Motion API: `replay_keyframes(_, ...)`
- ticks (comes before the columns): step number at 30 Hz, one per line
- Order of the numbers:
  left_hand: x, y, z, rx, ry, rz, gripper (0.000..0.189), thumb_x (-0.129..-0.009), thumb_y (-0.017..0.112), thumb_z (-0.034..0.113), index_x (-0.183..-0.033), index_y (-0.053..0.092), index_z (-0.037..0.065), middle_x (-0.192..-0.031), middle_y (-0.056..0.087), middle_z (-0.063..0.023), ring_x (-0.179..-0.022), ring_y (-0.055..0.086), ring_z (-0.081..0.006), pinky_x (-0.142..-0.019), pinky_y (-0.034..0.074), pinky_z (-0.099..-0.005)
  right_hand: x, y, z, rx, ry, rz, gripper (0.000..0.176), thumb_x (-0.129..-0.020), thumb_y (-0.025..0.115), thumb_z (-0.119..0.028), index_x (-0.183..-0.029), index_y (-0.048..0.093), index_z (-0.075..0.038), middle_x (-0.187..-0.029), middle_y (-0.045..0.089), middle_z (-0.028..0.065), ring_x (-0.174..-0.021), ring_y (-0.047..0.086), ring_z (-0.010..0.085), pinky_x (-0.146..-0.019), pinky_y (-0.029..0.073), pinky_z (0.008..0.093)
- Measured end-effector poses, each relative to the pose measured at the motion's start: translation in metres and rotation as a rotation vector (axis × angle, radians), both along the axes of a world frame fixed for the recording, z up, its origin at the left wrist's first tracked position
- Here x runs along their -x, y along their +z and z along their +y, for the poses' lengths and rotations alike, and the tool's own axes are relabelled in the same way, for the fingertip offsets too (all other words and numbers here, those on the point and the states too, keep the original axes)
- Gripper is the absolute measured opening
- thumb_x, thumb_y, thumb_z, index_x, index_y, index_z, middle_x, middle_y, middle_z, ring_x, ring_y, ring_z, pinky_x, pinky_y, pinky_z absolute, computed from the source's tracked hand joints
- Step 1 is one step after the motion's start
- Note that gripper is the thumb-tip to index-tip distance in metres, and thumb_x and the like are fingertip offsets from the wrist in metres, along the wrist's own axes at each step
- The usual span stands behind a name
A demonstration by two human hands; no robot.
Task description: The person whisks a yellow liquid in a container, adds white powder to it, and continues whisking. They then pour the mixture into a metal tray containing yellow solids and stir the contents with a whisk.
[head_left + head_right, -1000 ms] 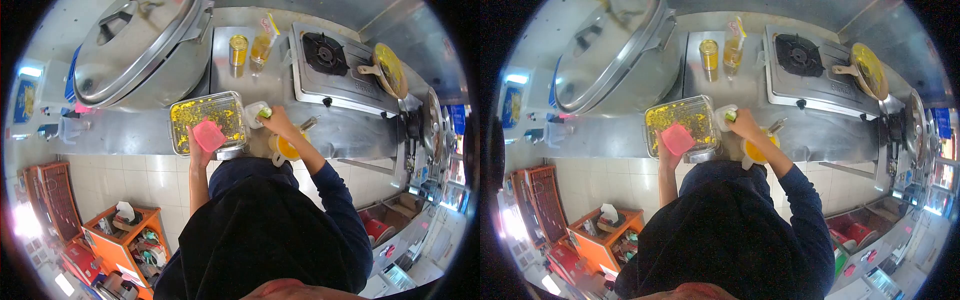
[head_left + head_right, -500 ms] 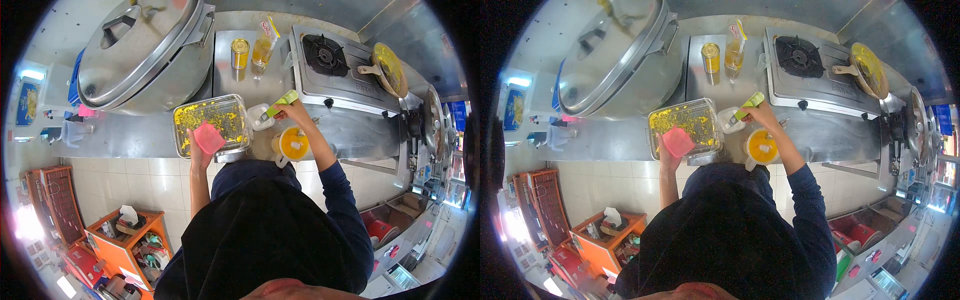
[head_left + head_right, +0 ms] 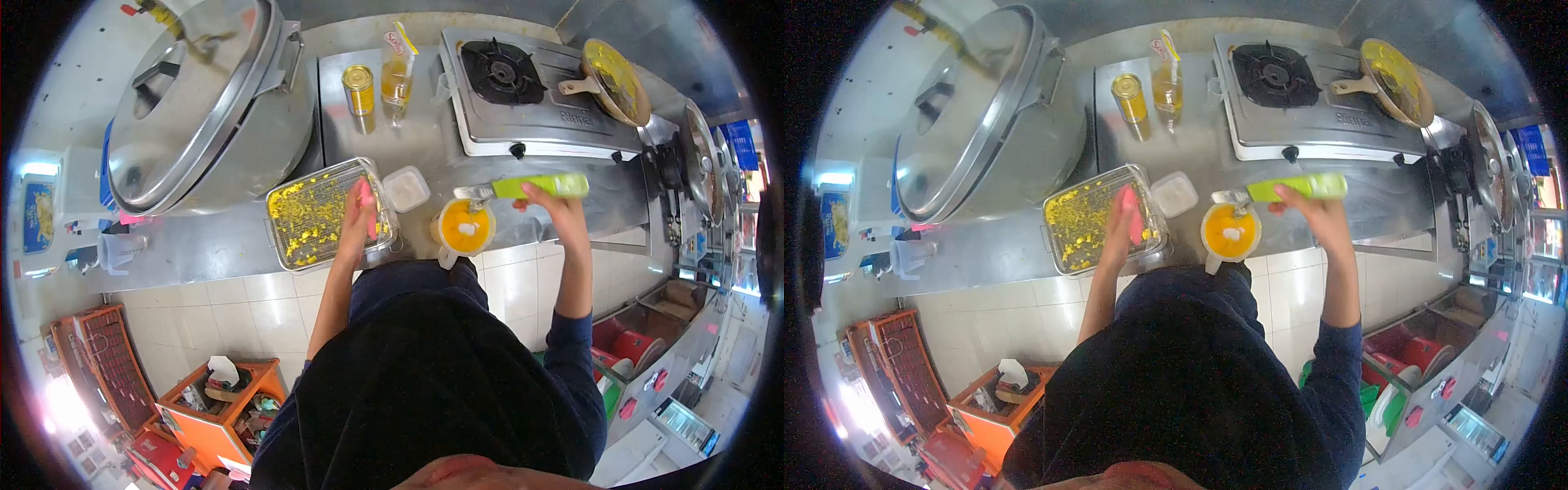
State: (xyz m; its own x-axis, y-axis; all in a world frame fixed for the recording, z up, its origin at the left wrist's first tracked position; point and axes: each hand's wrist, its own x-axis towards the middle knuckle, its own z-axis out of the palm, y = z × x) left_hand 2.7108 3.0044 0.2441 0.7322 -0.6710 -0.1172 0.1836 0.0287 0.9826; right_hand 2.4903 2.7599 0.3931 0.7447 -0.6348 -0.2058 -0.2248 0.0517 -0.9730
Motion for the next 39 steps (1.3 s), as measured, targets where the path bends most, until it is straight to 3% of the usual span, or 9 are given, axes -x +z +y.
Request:
replay_keyframes(2,0.003,-0.001,-0.027,-0.185,-0.026,-0.524,0.082,-0.074,0.066,0.046,-0.136,0.031,0.006,-0.127,0.04,-0.016,-0.121,0.036,-0.0301,-0.099,0.031,-0.0459,0.026,-0.002,0.011,0.164,0.031,0.049,0.021,-0.08,0.067,-0.014,-0.091,0.063,0.004,-0.085,0.066,0.0128,-0.069,0.065,0.0205,-0.06,0.05,0.0281)
replay_keyframes(3,0.006,-0.003,-0.038,-0.277,-0.04,-0.787,0.087,-0.07,0.073,0.044,-0.136,0.031,0.005,-0.127,0.039,-0.0176,-0.122,0.034,-0.0316,-0.101,0.028,-0.0463,0.035,-0.002,0.018,0.452,0.14,0.093,0.021,-0.078,0.069,-0.012,-0.091,0.064,0.003,-0.086,0.066,0.0128,-0.071,0.065,0.0209,-0.062,0.051,0.0284)
replay_keyframes(4,0.008,-0.004,-0.048,-0.275,-0.049,-0.782,0.087,-0.07,0.073,0.044,-0.136,0.031,0.005,-0.127,0.039,-0.0176,-0.122,0.034,-0.0316,-0.101,0.028,-0.0463,0.045,-0.002,0.026,0.74,0.249,0.136,0.021,-0.076,0.07,-0.011,-0.092,0.065,0.002,-0.088,0.066,0.0129,-0.072,0.065,0.0213,-0.064,0.051,0.0286)
replay_keyframes(6,0.013,-0.009,-0.07,-0.453,-0.079,-1.073,0.097,-0.058,0.079,0.043,-0.135,0.032,0.006,-0.129,0.037,-0.0192,-0.125,0.029,-0.0342,-0.102,0.022,-0.0519,0.061,-0.021,0.047,0.793,0.227,0.091,0.021,-0.074,0.071,-0.007,-0.092,0.065,0.002,-0.088,0.066,0.0132,-0.075,0.065,0.0229,-0.067,0.052,0.0294)
replay_keyframes(15,0.033,-0.054,-0.1,-0.793,-0.198,-1.151,0.099,-0.058,0.077,0.048,-0.135,0.032,0.006,-0.132,0.036,-0.0181,-0.125,0.027,-0.0376,-0.1,0.018,-0.0589,0.1,-0.064,0.102,0.986,0.176,0.038,0.039,-0.065,0.062,-0.002,-0.103,0.063,0.004,-0.106,0.061,0.0161,-0.09,0.063,0.0272,-0.076,0.052,0.0324)
replay_keyframes(27,0.042,-0.07,-0.105,-1.0,-0.138,-1.37,0.09,-0.071,0.055,0.065,-0.138,0.03,0.01,-0.136,0.034,-0.019,-0.122,0.033,-0.0394,-0.1,0.019,-0.0605,0.11,-0.07,0.09,0.98,-0.108,0.015,0.035,-0.068,0.069,0.004,-0.102,0.065,0.002,-0.099,0.064,0.0162,-0.084,0.064,0.0267,-0.073,0.052,0.0306)
replay_keyframes(34,0.006,-0.073,-0.172,-0.86,-0.183,-1.414,0.081,-0.084,0.044,0.058,-0.14,0.025,0.003,-0.146,0.02,-0.0188,-0.133,0.021,-0.0369,-0.106,0.014,-0.0574,0.108,-0.07,0.068,0.959,-0.144,0.031,0.032,-0.071,0.067,0.004,-0.102,0.065,0.002,-0.097,0.064,0.0159,-0.084,0.064,0.0261,-0.074,0.051,0.0308)
replay_keyframes(36,-0.013,-0.082,-0.201,-0.536,-0.18,-1.286,0.078,-0.087,0.041,0.052,-0.141,0.02,-0.001,-0.147,0.013,-0.0218,-0.137,0.011,-0.0361,-0.109,0.009,-0.0549,0.101,-0.063,0.063,0.942,-0.154,0.047,0.031,-0.072,0.066,0.004,-0.103,0.065,0.001,-0.096,0.064,0.0156,-0.085,0.064,0.0257,-0.075,0.051,0.0305)
replay_keyframes(39,-0.033,-0.075,-0.225,-0.65,-0.076,-1.433,0.081,-0.087,0.045,0.048,-0.139,0.018,-0.007,-0.148,0.01,-0.0229,-0.138,0.003,-0.0367,-0.111,0.004,-0.0503,0.099,-0.06,0.053,0.957,-0.147,0.007,0.031,-0.073,0.065,0.004,-0.104,0.065,0.001,-0.096,0.064,0.0152,-0.085,0.064,0.0257,-0.076,0.051,0.0301)
